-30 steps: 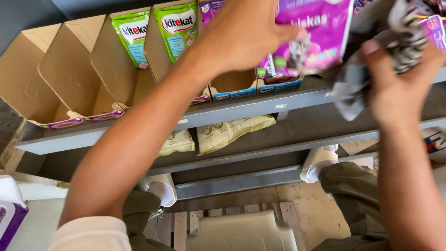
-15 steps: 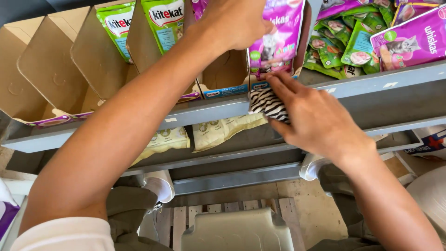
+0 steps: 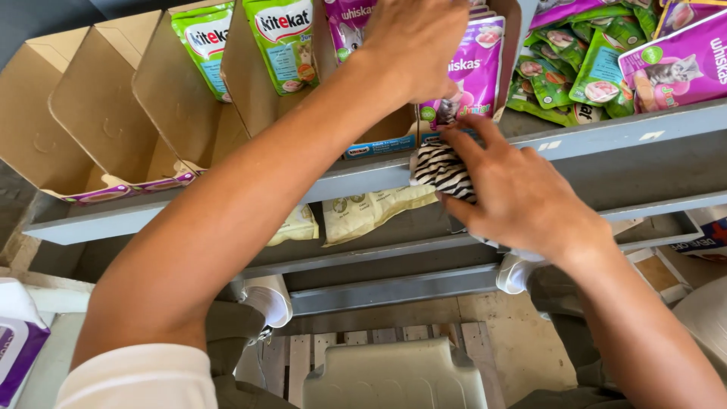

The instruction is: Wiping down individual pet food pouches with a cloth and organizing them into cardboard holders on a grocery store shelf.

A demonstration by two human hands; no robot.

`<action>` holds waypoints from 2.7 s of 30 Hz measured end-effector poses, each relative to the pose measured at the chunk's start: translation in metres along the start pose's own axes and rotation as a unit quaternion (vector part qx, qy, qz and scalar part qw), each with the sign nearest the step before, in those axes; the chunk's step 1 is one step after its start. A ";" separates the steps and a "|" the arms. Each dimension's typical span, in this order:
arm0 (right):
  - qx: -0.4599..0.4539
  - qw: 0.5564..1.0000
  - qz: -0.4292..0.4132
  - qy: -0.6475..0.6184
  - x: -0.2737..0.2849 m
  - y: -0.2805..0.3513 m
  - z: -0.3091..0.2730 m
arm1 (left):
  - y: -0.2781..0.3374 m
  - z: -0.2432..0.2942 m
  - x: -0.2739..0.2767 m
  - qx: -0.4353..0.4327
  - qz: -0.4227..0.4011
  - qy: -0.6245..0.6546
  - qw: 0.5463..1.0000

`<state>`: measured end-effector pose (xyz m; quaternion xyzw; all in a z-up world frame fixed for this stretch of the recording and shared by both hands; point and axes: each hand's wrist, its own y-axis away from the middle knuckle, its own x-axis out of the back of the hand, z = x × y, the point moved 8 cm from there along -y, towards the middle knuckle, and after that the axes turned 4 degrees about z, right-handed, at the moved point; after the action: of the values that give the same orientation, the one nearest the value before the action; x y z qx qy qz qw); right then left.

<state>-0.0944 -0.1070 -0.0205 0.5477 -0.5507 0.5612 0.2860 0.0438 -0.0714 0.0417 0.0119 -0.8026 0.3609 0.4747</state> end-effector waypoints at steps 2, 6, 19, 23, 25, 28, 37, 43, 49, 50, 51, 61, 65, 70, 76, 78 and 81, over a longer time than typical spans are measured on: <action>-0.016 0.999 -0.029 -0.038 -0.004 -0.004 0.009 | -0.006 0.001 -0.008 0.003 -0.014 -0.008 1.000; -0.021 0.990 0.005 -0.141 0.001 -0.007 0.018 | -0.010 0.002 -0.016 0.003 -0.037 -0.012 0.999; -0.013 0.994 0.041 -0.104 -0.010 -0.003 0.007 | -0.010 -0.001 -0.003 0.015 0.071 -0.142 0.987; -0.001 0.994 0.054 -0.095 -0.006 -0.003 0.002 | 0.012 0.015 0.048 0.024 0.125 -0.139 0.982; -0.009 0.994 0.050 -0.092 -0.003 -0.002 -0.003 | 0.033 0.026 0.098 0.038 0.203 0.087 0.975; 0.083 0.985 0.105 -0.106 -0.014 0.003 0.003 | 0.076 0.065 0.148 -0.054 0.166 0.564 0.807; -0.052 0.997 0.062 -0.014 -0.016 -0.003 -0.009 | 0.149 0.103 0.193 -0.109 -0.034 0.756 0.645; -0.047 0.996 0.070 0.005 -0.020 -0.003 -0.008 | 0.154 0.100 0.188 -0.103 -0.031 0.756 0.646; -0.049 0.996 0.070 0.003 -0.017 -0.003 -0.010 | 0.148 0.099 0.165 -0.107 -0.035 0.756 0.644; -0.049 0.996 0.071 0.004 -0.017 -0.002 -0.010 | 0.149 0.095 0.152 -0.107 -0.035 0.755 0.646; -0.050 0.996 0.068 0.002 -0.018 -0.002 -0.009 | 0.150 0.091 0.140 -0.106 -0.035 0.754 0.648; -0.053 0.996 0.066 0.002 -0.019 -0.001 -0.008 | 0.258 0.028 -0.043 -0.104 -0.039 0.746 0.657; -0.059 0.997 0.055 0.009 -0.021 -0.002 -0.008 | 0.224 0.039 0.006 -0.095 -0.037 0.739 0.666; -0.061 0.996 0.061 0.010 -0.020 -0.002 -0.008 | 0.146 0.102 0.165 -0.091 -0.038 0.738 0.668; -0.054 0.996 0.069 0.009 -0.019 -0.001 -0.010 | 0.146 0.110 0.183 -0.079 -0.040 0.733 0.674; -0.053 0.996 0.067 0.007 -0.019 -0.003 -0.012 | 0.146 0.111 0.185 -0.079 -0.041 0.732 0.676; -0.055 0.996 0.067 0.007 -0.019 -0.002 -0.009 | 0.141 0.120 0.182 -0.087 -0.047 0.739 0.666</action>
<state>-0.0909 -0.0930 -0.0362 0.4888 -0.6141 0.5519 0.2817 -0.1972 0.0210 0.0676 -0.2627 -0.2150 0.1569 0.9274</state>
